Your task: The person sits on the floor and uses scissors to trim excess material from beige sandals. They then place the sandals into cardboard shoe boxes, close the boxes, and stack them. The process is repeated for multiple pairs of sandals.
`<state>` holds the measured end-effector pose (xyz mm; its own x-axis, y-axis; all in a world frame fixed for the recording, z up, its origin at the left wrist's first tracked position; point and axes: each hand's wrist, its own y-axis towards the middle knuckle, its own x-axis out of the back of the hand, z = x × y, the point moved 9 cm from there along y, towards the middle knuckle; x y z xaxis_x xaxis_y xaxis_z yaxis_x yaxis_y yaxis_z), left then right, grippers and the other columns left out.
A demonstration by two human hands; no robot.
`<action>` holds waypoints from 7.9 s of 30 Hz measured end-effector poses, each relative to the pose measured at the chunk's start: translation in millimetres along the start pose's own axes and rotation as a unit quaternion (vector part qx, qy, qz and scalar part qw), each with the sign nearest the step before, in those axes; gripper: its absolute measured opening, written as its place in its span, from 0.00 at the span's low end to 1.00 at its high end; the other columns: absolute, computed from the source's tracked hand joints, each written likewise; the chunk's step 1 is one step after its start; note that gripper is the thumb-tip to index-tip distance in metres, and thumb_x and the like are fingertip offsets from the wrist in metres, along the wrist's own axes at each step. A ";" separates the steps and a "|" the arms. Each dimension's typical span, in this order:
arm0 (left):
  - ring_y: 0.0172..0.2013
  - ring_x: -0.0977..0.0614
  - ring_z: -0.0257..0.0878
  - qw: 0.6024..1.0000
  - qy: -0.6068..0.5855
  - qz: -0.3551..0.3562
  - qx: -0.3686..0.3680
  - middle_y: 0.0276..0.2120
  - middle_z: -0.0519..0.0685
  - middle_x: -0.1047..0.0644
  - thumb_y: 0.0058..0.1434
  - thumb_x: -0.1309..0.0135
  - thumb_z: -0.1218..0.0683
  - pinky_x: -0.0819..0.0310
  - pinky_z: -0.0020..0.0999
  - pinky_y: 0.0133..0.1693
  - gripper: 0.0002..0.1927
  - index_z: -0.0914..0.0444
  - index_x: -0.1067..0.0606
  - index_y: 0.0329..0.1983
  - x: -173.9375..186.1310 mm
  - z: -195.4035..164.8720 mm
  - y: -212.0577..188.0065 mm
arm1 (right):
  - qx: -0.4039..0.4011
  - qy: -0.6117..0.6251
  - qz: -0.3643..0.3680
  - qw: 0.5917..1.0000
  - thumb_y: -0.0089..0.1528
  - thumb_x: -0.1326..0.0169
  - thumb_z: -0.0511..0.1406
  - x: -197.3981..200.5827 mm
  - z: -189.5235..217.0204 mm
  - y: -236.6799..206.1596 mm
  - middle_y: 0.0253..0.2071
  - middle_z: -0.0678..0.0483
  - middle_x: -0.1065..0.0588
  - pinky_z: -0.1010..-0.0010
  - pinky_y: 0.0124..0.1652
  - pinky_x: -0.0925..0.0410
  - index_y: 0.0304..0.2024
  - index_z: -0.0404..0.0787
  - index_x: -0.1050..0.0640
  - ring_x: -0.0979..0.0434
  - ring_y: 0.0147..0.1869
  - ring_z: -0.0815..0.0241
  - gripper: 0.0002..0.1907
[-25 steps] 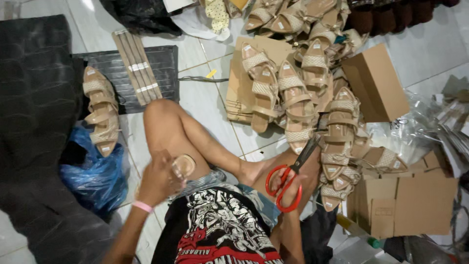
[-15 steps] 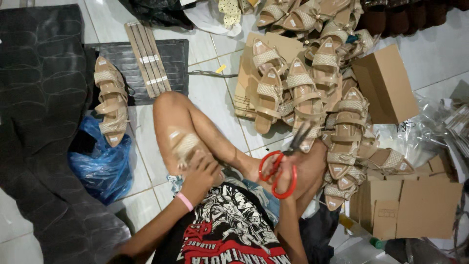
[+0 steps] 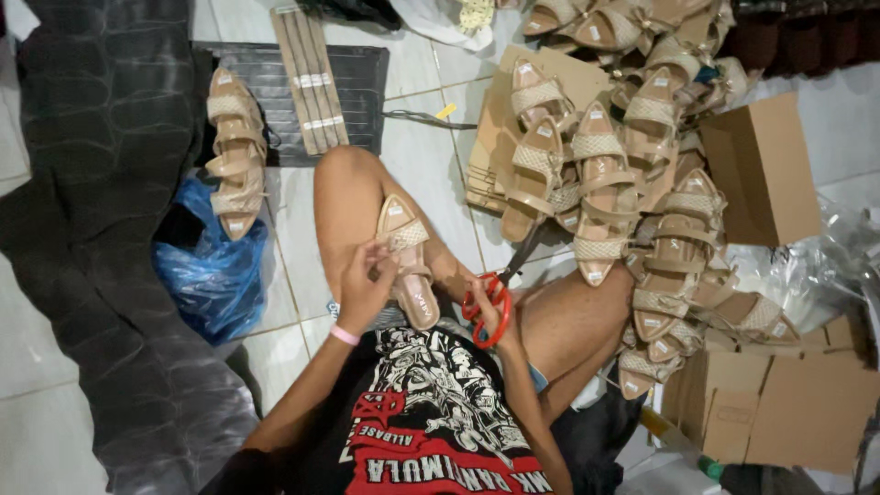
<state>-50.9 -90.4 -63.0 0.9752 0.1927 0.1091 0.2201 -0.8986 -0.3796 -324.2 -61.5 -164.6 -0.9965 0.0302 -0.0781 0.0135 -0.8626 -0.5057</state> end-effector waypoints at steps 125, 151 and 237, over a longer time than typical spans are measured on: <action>0.38 0.16 0.47 0.962 0.187 0.120 -0.159 0.35 0.54 0.18 0.59 0.38 0.61 0.23 0.41 0.41 0.12 0.64 0.22 0.47 7.6 -18.6 -8.4 | -0.032 -0.083 0.071 0.994 0.59 0.36 0.29 -96.3 24.6 17.7 0.33 0.54 0.26 0.78 0.29 0.35 0.45 0.37 0.35 0.27 0.33 0.67 0.21; 0.42 0.17 0.49 0.968 0.221 -0.079 -0.090 0.45 0.57 0.21 0.69 0.44 0.56 0.22 0.41 0.46 0.13 0.65 0.24 0.54 55.6 -69.9 -92.7 | -0.021 -0.132 0.184 0.974 0.60 0.36 0.31 -88.9 42.5 -25.5 0.37 0.53 0.21 0.81 0.39 0.30 0.44 0.35 0.30 0.23 0.43 0.68 0.17; 0.29 0.17 0.48 0.940 0.118 -0.014 -0.319 0.37 0.58 0.18 0.63 0.42 0.63 0.25 0.38 0.33 0.20 0.61 0.22 0.59 -50.0 -182.4 -31.2 | 0.111 -0.196 0.165 0.960 0.60 0.71 0.71 -54.8 149.6 -57.5 0.27 0.57 0.33 0.77 0.28 0.35 0.51 0.35 0.29 0.32 0.27 0.68 0.49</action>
<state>-111.1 -143.8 111.0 0.9198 0.1954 0.3403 0.1134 -0.9625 0.2463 -282.7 -89.1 -2.7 -0.8961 -0.4184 0.1483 0.3597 -0.8802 -0.3097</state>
